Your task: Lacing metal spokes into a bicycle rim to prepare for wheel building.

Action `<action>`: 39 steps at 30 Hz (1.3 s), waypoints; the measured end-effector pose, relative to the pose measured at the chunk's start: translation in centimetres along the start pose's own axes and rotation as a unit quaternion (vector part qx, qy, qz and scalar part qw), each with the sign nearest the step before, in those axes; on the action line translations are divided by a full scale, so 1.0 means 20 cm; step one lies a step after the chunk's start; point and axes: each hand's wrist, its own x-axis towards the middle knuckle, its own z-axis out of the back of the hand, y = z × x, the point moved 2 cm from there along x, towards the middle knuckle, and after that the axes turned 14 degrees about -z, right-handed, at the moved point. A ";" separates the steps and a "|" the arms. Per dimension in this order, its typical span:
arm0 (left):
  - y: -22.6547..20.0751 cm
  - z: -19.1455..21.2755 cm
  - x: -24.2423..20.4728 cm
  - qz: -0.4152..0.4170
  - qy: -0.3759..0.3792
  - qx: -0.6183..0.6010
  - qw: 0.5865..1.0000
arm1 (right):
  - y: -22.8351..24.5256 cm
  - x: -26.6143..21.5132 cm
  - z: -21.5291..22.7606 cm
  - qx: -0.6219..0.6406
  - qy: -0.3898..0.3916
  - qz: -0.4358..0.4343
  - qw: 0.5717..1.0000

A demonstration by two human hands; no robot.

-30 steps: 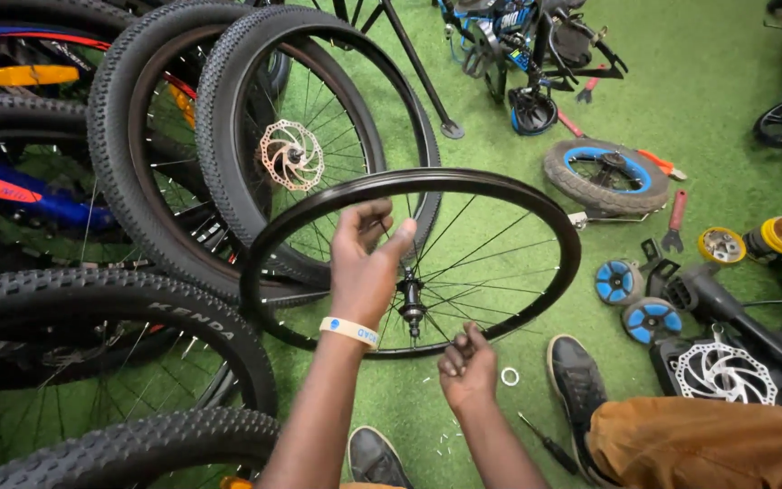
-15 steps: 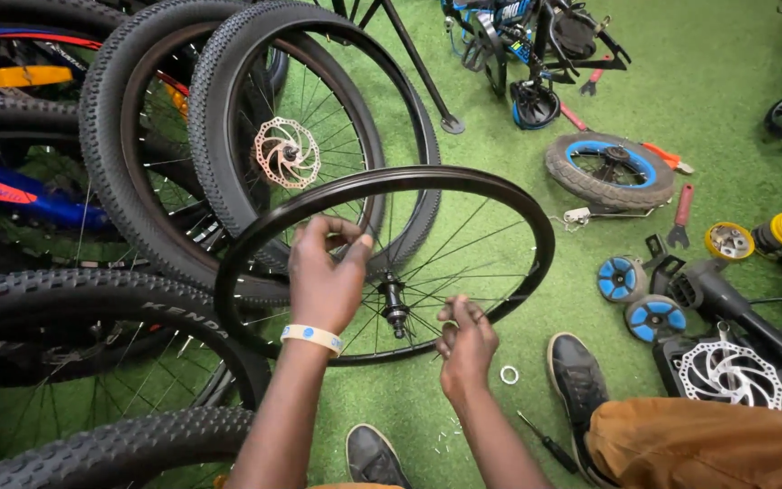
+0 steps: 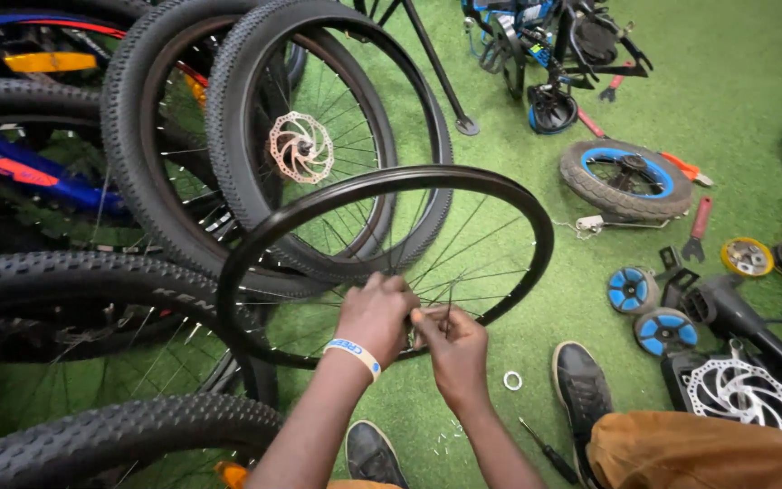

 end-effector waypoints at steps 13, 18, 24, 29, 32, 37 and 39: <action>0.07 -0.08 -0.06 0.081 0.015 -0.070 0.994 | -0.15 0.00 0.22 -0.192 -0.125 0.100 0.968; 0.07 -0.07 -0.07 0.092 0.012 -0.101 0.991 | -0.05 -0.05 0.14 -0.182 -0.142 0.307 0.923; 0.14 -0.18 -0.09 0.101 -0.007 -0.160 0.982 | -0.10 0.05 0.05 -0.118 -0.156 -0.125 0.973; 0.16 -0.21 -0.11 0.072 -0.018 -0.130 0.989 | -0.34 0.24 0.01 -0.194 -0.118 -0.225 0.947; 0.15 -0.17 -0.14 0.059 -0.024 -0.165 0.984 | -0.51 0.39 0.00 -0.241 -0.130 -0.220 0.936; 0.07 0.01 -0.17 0.061 -0.027 -0.193 0.979 | -0.39 0.34 -0.03 0.073 -0.070 -0.306 0.947; 0.08 0.01 -0.18 0.083 -0.029 -0.170 0.982 | -0.33 0.31 -0.02 0.103 -0.056 -0.304 0.945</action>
